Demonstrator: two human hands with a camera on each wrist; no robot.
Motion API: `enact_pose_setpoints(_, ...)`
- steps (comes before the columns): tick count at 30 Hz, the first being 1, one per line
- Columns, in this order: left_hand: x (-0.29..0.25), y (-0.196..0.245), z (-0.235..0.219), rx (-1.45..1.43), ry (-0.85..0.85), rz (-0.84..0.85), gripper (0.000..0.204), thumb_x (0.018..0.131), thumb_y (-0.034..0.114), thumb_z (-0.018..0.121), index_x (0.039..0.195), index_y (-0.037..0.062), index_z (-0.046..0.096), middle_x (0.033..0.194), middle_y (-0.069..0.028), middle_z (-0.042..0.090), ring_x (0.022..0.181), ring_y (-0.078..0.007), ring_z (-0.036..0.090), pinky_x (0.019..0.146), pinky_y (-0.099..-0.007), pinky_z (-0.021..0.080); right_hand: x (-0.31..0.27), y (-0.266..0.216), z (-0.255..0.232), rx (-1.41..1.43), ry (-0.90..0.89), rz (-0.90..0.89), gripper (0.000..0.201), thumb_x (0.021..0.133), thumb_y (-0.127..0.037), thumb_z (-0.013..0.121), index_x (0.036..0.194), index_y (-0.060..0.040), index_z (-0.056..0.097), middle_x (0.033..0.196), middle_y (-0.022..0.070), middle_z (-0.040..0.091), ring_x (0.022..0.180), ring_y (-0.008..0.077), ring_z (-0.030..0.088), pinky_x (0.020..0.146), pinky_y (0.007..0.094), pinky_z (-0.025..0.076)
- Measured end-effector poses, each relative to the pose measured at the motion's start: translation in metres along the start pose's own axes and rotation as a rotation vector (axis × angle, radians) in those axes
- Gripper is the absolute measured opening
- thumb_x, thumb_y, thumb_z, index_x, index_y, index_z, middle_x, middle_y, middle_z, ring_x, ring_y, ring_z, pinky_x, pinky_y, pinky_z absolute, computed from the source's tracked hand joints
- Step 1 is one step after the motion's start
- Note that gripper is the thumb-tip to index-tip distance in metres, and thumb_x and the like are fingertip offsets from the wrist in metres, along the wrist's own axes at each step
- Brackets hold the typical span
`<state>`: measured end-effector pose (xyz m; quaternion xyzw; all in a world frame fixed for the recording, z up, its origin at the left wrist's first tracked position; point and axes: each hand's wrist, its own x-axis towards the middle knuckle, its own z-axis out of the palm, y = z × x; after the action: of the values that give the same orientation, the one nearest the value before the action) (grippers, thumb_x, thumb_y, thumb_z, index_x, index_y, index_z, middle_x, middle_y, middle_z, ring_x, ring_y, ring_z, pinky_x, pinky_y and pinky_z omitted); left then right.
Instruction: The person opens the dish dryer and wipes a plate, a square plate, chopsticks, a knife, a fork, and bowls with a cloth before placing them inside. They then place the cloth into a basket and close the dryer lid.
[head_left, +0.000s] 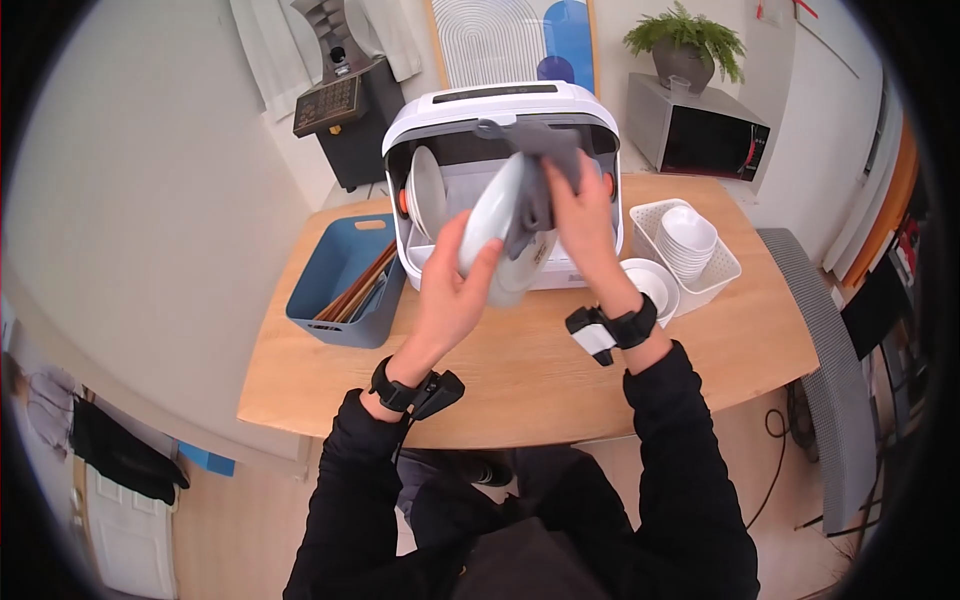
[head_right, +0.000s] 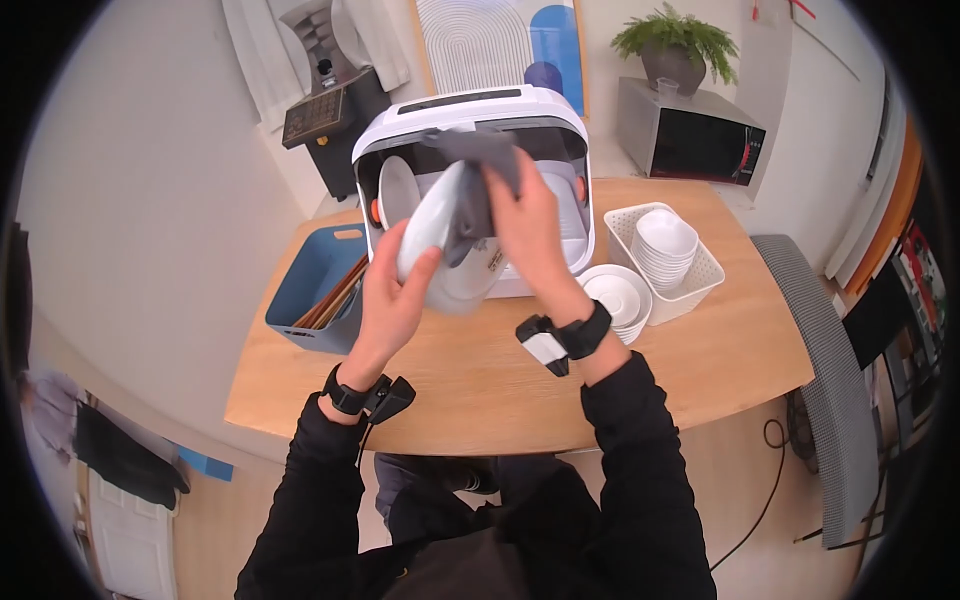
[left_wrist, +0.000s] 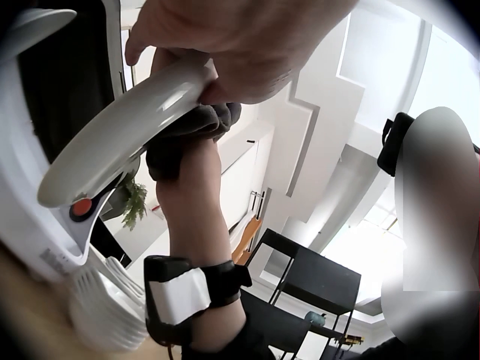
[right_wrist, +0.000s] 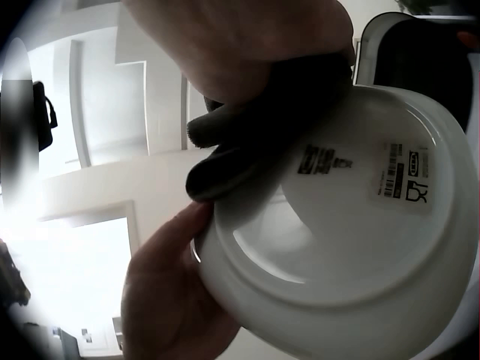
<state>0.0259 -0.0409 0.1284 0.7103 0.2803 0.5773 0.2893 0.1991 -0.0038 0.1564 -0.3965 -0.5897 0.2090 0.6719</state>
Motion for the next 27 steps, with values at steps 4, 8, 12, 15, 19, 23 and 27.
enact_pose_setpoints(4,-0.007,0.005,-0.012,0.513,-0.165,0.250,0.034,0.093,0.013,0.060,0.125,0.0030,0.053,0.112,-0.0137,0.062,0.098,-0.0257,0.062,0.096,-0.0356,0.042,-0.006,0.025,-0.021,0.627,0.020,0.475,0.040,0.098,-0.037,0.054,0.126,-0.0081,0.056,0.118,0.0024,0.062,0.104,0.0128,0.057,0.087,0.0261,0.045)
enact_pose_setpoints(8,-0.010,0.007,-0.020,0.774,-0.457,0.416,0.030,0.088,0.011,0.063,0.117,0.0100,0.058,0.117,-0.0076,0.063,0.104,-0.0236,0.062,0.107,-0.0528,0.031,-0.040,0.007,-0.053,0.809,-0.173,0.528,0.035,0.096,-0.037,0.057,0.124,-0.0170,0.057,0.121,0.0014,0.059,0.103,0.0172,0.058,0.091,0.0370,0.047)
enact_pose_setpoints(12,-0.007,0.007,-0.031,0.997,-0.576,0.604,0.030,0.083,0.012,0.067,0.112,0.0181,0.060,0.125,0.0016,0.062,0.111,-0.0167,0.060,0.109,-0.0605,0.025,-0.053,-0.007,-0.063,0.533,-0.305,0.574,0.032,0.090,-0.029,0.064,0.119,-0.0153,0.061,0.112,0.0016,0.063,0.099,0.0149,0.060,0.081,0.0347,0.050)
enact_pose_setpoints(15,-0.002,0.003,-0.043,0.976,-0.646,0.550,0.033,0.082,0.019,0.070,0.113,0.0218,0.060,0.126,0.0010,0.061,0.118,-0.0196,0.056,0.108,-0.0631,0.025,-0.053,-0.010,-0.056,0.406,-0.270,0.734,0.028,0.088,-0.018,0.062,0.116,-0.0116,0.061,0.111,0.0024,0.062,0.100,0.0130,0.059,0.079,0.0276,0.048)
enact_pose_setpoints(19,0.006,-0.006,-0.061,0.793,-0.600,0.375,0.045,0.081,0.029,0.074,0.121,0.0193,0.057,0.132,-0.0064,0.058,0.132,-0.0280,0.044,0.110,-0.0567,0.026,-0.042,0.010,-0.051,0.479,-0.214,0.865,0.026,0.088,-0.019,0.064,0.111,-0.0093,0.060,0.106,0.0032,0.061,0.095,0.0129,0.058,0.076,0.0264,0.048)
enact_pose_setpoints(23,0.004,-0.033,-0.053,0.404,-0.198,0.101,0.054,0.088,0.037,0.067,0.129,0.0071,0.050,0.129,-0.0118,0.057,0.131,-0.0283,0.041,0.110,-0.0447,0.030,-0.043,0.021,-0.048,0.595,-0.143,0.841,0.028,0.087,-0.024,0.068,0.107,-0.0064,0.061,0.094,0.0033,0.063,0.082,0.0126,0.060,0.069,0.0271,0.049)
enact_pose_setpoints(27,0.008,-0.034,-0.047,-0.099,-0.133,-0.512,0.049,0.096,0.038,0.053,0.127,0.0007,0.049,0.118,-0.0080,0.059,0.112,-0.0179,0.053,0.098,-0.0344,0.041,-0.035,0.044,-0.047,0.507,-0.180,0.885,0.026,0.090,-0.022,0.066,0.112,-0.0077,0.061,0.106,0.0033,0.064,0.097,0.0124,0.060,0.082,0.0263,0.051)
